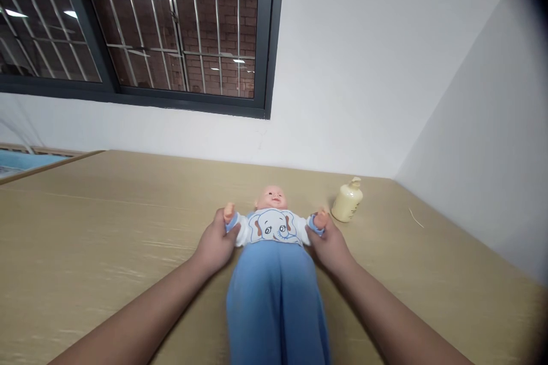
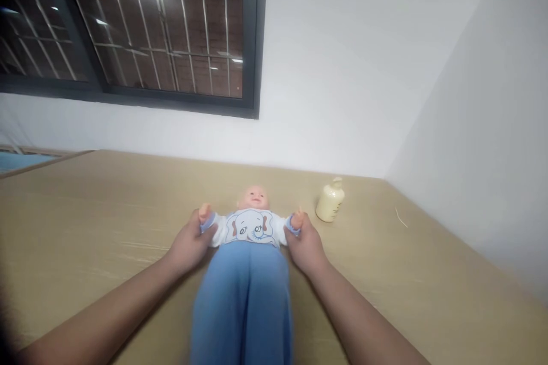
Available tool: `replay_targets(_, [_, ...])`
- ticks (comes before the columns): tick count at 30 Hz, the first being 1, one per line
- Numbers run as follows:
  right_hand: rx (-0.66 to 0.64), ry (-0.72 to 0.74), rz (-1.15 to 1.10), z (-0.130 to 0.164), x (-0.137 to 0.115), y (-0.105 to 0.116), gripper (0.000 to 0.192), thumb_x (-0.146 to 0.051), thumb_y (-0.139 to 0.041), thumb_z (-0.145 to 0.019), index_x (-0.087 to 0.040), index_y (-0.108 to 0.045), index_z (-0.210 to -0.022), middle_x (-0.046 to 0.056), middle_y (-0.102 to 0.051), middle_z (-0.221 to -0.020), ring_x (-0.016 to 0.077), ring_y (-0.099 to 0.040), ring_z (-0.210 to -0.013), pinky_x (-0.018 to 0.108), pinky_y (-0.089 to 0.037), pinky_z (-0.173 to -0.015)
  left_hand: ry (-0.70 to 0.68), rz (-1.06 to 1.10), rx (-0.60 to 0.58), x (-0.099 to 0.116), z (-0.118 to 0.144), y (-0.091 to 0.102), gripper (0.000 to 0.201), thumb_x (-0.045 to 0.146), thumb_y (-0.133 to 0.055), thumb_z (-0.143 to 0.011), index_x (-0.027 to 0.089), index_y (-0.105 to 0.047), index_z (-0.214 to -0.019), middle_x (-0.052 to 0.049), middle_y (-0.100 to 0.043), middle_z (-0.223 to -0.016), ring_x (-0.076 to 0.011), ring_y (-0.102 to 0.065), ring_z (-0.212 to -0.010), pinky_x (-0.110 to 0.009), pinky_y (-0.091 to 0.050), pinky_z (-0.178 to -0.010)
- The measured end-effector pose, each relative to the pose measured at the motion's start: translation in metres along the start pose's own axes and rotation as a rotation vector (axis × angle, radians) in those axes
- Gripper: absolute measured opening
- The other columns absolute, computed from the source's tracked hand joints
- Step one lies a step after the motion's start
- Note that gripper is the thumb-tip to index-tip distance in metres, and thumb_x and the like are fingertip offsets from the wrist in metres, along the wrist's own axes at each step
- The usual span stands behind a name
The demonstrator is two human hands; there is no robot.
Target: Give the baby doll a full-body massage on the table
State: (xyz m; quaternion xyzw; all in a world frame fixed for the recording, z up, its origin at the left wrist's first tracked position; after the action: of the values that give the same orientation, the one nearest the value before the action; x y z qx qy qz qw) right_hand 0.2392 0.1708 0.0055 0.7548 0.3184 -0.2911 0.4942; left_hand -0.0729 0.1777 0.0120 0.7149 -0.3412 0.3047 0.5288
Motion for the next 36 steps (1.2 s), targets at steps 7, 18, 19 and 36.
replay_targets(7, [-0.281, 0.273, 0.582, 0.015, -0.059, -0.007, 0.014, -0.015, -0.053, -0.082, -0.020, -0.054, -0.096, 0.008, -0.060, -0.096, 0.0234, -0.056, -0.089, 0.030, -0.037, -0.071, -0.314, -0.521, -0.223, 0.044, 0.021, -0.012, 0.012, 0.024, -0.047, -0.094, 0.020, -0.055, -0.103, -0.010, -0.065, -0.102, -0.0258, -0.063, -0.095, -0.032, -0.044, -0.073])
replay_targets(18, [-0.482, 0.299, 0.960, 0.031, -0.070, -0.013, 0.035, -0.005, -0.052, -0.080, -0.019, -0.056, -0.112, 0.014, -0.060, -0.101, 0.0286, -0.058, -0.091, 0.032, -0.037, -0.071, -0.413, -0.941, -0.410, 0.066, 0.042, -0.029, 0.035, 0.004, -0.045, -0.083, 0.016, -0.058, -0.113, -0.015, -0.063, -0.097, -0.0287, -0.060, -0.089, -0.035, -0.048, -0.073])
replay_targets(19, [-0.481, 0.294, 0.971, 0.031, -0.072, -0.013, 0.035, -0.005, -0.052, -0.080, -0.019, -0.056, -0.112, 0.014, -0.060, -0.101, 0.0288, -0.058, -0.091, 0.032, -0.037, -0.071, -0.409, -0.947, -0.410, 0.067, 0.043, -0.029, 0.035, 0.004, -0.045, -0.083, 0.016, -0.058, -0.113, -0.015, -0.063, -0.097, -0.0284, -0.060, -0.089, -0.035, -0.048, -0.073])
replay_targets(36, [-0.021, -0.030, -0.092, 0.008, -0.004, 0.006, 0.021, -0.036, -0.062, -0.083, -0.020, -0.058, -0.096, 0.004, -0.068, -0.094, 0.0222, -0.063, -0.088, 0.031, -0.047, -0.077, -0.024, -0.167, -0.043, 0.006, 0.007, 0.003, 0.029, 0.034, -0.050, -0.093, 0.020, -0.050, -0.119, -0.010, -0.069, -0.109, -0.0276, -0.067, -0.100, -0.034, -0.048, -0.078])
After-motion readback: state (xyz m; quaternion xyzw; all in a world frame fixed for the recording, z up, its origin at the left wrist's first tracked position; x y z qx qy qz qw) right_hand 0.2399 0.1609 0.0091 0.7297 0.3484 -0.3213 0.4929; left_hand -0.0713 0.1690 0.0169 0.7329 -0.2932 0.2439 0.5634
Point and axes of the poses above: each hand's wrist, its own z-axis away from the middle knuckle, its own y-axis out of the back of the hand, x = y × z, the point moved 5 cm from there along -z, towards the middle knuckle
